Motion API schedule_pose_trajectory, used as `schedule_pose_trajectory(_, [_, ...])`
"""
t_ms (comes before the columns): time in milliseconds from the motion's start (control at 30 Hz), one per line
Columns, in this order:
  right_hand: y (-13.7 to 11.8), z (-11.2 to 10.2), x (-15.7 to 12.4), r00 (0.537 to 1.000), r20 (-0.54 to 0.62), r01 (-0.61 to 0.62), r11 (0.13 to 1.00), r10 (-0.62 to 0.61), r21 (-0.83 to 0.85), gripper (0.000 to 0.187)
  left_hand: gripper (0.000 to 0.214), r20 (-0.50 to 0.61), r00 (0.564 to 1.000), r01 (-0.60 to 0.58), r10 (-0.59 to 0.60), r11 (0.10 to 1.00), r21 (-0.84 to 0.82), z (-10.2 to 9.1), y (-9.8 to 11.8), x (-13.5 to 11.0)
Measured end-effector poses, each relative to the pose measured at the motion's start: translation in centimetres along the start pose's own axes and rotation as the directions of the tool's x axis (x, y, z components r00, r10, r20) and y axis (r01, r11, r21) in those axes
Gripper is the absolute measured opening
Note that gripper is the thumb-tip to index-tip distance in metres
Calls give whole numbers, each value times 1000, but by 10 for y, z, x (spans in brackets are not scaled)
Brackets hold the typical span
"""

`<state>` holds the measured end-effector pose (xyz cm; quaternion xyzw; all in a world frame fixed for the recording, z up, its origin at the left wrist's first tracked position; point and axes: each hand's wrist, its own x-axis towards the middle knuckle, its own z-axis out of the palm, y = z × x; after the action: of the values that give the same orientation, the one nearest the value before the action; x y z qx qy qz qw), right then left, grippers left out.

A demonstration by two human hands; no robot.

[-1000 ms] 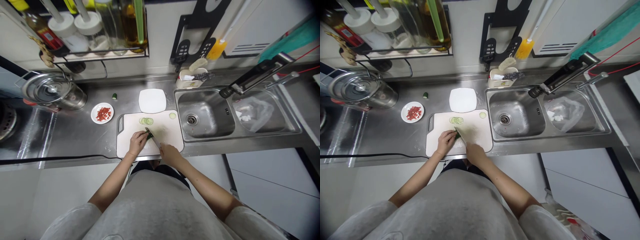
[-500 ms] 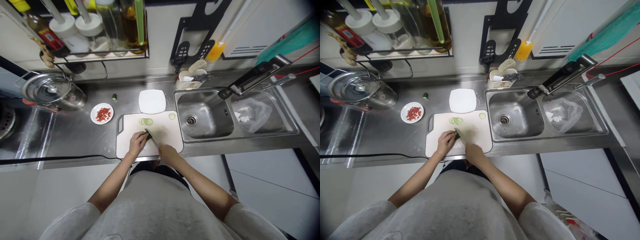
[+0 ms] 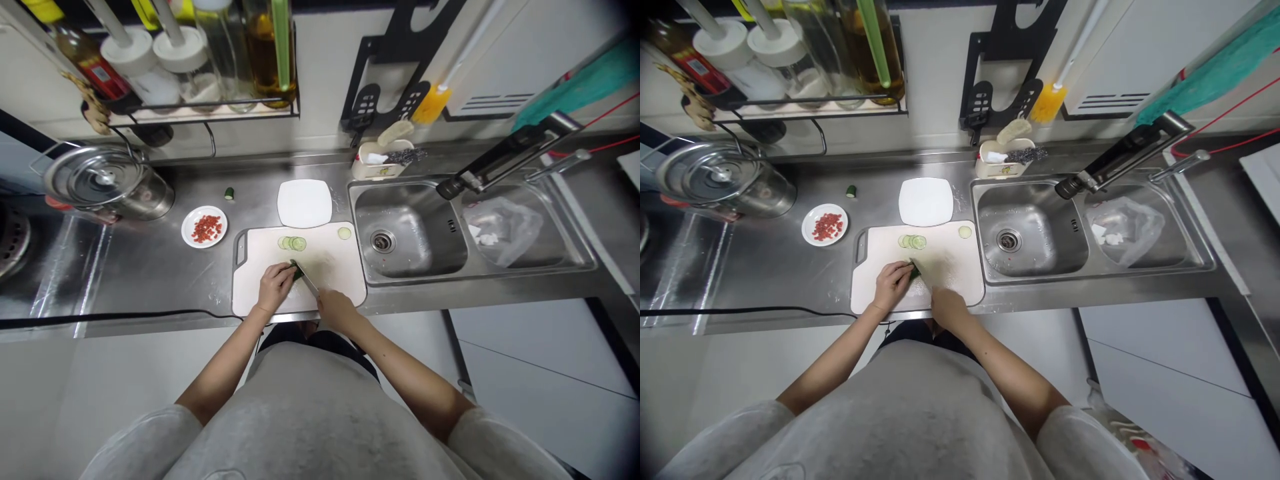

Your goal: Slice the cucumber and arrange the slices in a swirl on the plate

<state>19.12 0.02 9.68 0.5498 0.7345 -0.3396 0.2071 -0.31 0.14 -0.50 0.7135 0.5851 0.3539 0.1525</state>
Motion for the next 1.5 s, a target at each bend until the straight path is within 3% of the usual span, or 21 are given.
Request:
schedule_pose_trajectory(433, [0, 8, 1, 1000, -17, -11, 1000, 10, -14, 31, 20, -64, 997, -52, 51, 999, -4, -2, 4, 1])
schedule_pose_trajectory(733, [-1, 23, 7, 998, -38, -41, 999, 41, -19, 31, 21, -49, 998, -43, 42, 999, 0, 0, 1, 0])
schedule_pose_trajectory(933, [15, 12, -8, 989, -134, -63, 997, 56, -44, 39, 23, 16, 999, 38, -37, 999, -20, -9, 10, 1])
schedule_pose_trajectory(1100, [33, 0, -22, 964, -259, -95, 988, 61, -121, 49, 32, -82, 980, 181, -182, 983, -14, -16, 19, 16])
schedule_pose_trajectory(1167, [38, 0, -24, 959, -282, -90, 982, 40, -165, 52, 34, -38, 988, 151, -151, 988, 12, -17, 24, 28])
schedule_pose_trajectory(1333, [46, 1, -26, 941, -338, -41, 974, -37, -221, 50, 29, 200, 979, 22, -44, 994, 109, -13, 31, 55])
schedule_pose_trajectory(1500, [52, 0, -29, 943, -332, -58, 972, -21, -228, 50, 12, 258, 966, 15, -28, 998, 55, -6, 35, 61])
